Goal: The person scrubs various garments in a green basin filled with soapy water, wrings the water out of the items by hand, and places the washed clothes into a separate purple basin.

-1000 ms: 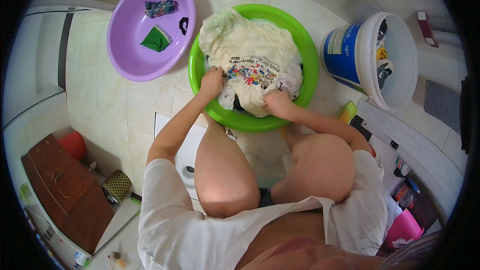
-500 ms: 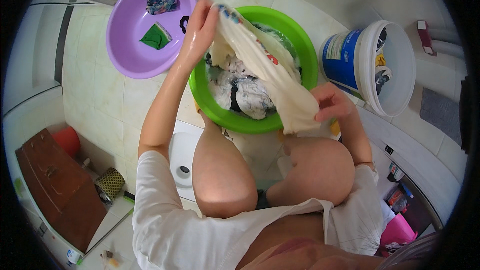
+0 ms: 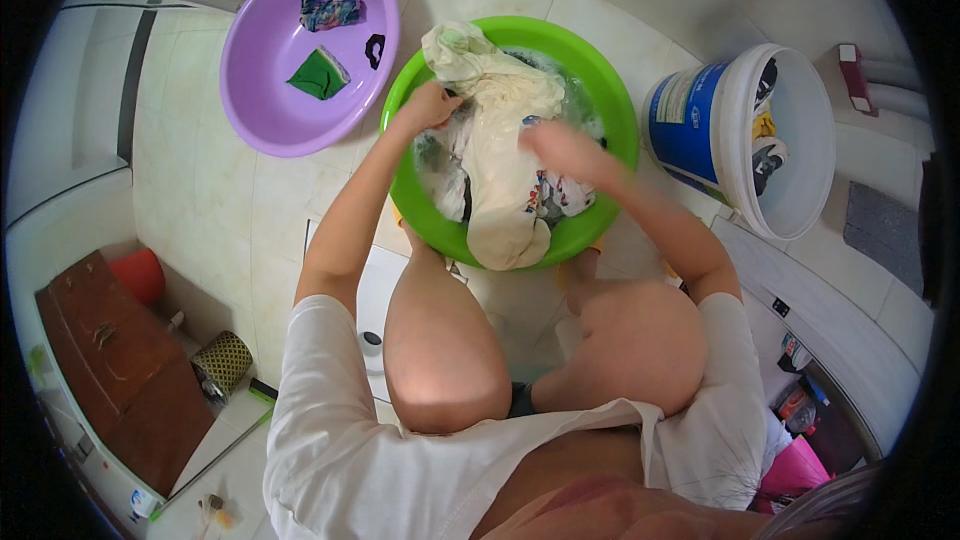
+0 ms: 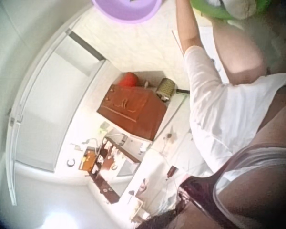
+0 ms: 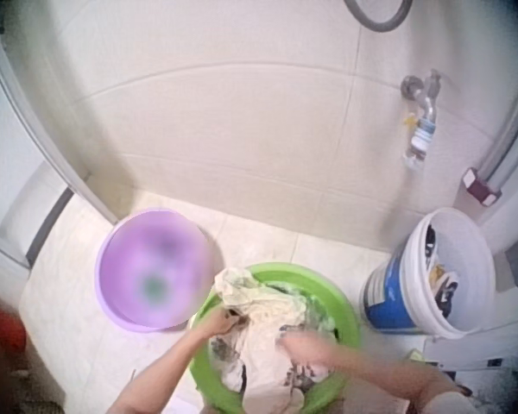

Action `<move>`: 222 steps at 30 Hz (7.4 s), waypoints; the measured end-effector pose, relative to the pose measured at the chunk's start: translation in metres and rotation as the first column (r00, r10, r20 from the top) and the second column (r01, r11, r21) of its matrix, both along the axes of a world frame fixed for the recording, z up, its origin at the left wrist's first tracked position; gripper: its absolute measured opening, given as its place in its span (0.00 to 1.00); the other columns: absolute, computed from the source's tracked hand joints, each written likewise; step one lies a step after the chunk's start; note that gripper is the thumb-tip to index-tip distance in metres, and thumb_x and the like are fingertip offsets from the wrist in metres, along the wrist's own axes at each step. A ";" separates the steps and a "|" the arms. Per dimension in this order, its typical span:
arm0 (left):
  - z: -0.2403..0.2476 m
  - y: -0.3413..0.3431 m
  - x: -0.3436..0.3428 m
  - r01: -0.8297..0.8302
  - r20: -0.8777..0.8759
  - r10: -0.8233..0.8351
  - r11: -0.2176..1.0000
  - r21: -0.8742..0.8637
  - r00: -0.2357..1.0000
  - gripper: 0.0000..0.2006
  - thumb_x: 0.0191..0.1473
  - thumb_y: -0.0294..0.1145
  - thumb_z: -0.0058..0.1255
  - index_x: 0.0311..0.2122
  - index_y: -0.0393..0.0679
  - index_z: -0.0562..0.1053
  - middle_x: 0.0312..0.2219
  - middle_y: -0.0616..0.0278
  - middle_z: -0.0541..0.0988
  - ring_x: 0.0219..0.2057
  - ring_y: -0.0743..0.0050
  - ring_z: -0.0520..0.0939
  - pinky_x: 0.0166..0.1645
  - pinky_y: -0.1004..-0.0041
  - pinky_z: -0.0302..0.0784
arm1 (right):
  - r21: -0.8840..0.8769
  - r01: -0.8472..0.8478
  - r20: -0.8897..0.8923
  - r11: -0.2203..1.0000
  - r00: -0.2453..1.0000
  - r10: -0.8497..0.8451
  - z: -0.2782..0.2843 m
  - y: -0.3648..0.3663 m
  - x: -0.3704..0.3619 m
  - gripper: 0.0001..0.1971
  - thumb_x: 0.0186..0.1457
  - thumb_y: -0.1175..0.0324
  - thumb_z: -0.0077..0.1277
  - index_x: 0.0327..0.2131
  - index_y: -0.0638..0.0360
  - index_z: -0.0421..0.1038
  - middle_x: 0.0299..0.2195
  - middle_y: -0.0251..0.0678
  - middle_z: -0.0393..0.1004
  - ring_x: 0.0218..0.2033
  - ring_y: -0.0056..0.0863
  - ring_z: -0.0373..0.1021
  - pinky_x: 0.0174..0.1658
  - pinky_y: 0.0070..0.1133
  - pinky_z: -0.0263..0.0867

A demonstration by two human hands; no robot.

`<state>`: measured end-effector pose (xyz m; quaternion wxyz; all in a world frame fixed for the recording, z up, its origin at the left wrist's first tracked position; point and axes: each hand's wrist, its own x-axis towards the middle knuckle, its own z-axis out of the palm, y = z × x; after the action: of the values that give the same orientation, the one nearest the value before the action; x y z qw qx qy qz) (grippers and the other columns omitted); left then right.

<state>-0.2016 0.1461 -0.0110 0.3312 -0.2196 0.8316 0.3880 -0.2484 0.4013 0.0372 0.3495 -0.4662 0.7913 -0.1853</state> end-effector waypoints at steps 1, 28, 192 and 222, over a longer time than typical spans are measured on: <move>-0.010 0.007 0.004 0.002 0.000 -0.002 1.000 0.001 1.000 0.17 0.46 0.42 0.52 0.28 0.33 0.70 0.18 0.60 0.74 0.16 0.73 0.74 0.21 0.74 0.70 | -0.181 0.213 -0.154 0.960 0.958 -0.242 -0.014 -0.004 -0.019 0.11 0.40 0.77 0.43 0.32 0.63 0.68 0.32 0.48 0.70 0.33 0.41 0.68 0.37 0.31 0.64; 0.106 0.079 0.060 -0.332 0.177 0.353 0.446 0.831 0.919 0.19 0.45 0.30 0.52 0.45 0.39 0.66 0.38 0.65 0.73 0.39 0.81 0.72 0.45 0.80 0.67 | -0.480 0.251 -0.035 0.840 0.952 -0.304 -0.010 0.016 -0.016 0.14 0.41 0.75 0.48 0.37 0.62 0.68 0.32 0.43 0.71 0.39 0.36 0.67 0.42 0.26 0.62; -0.107 0.082 -0.012 -0.406 0.362 0.653 -0.090 0.909 0.665 0.10 0.56 0.35 0.36 0.34 0.43 0.69 0.30 0.59 0.74 0.32 0.69 0.75 0.39 0.72 0.73 | -0.577 0.426 -0.068 0.697 0.825 -0.561 -0.052 -0.072 0.008 0.08 0.50 0.63 0.44 0.26 0.53 0.70 0.22 0.44 0.70 0.22 0.42 0.68 0.25 0.31 0.64; -0.066 0.101 -0.032 -0.641 0.603 0.588 -0.178 0.746 0.539 0.14 0.54 0.37 0.39 0.41 0.39 0.67 0.34 0.57 0.75 0.35 0.68 0.75 0.43 0.70 0.72 | 0.062 0.542 -0.450 0.838 0.765 -0.461 -0.080 -0.034 -0.045 0.15 0.52 0.57 0.41 0.25 0.59 0.69 0.21 0.41 0.71 0.23 0.40 0.69 0.26 0.30 0.64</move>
<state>-0.2338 0.2471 -0.0775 0.1763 -0.3498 0.1877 0.9007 -0.2938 0.3672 -0.0430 0.1520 -0.2299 0.9568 -0.0924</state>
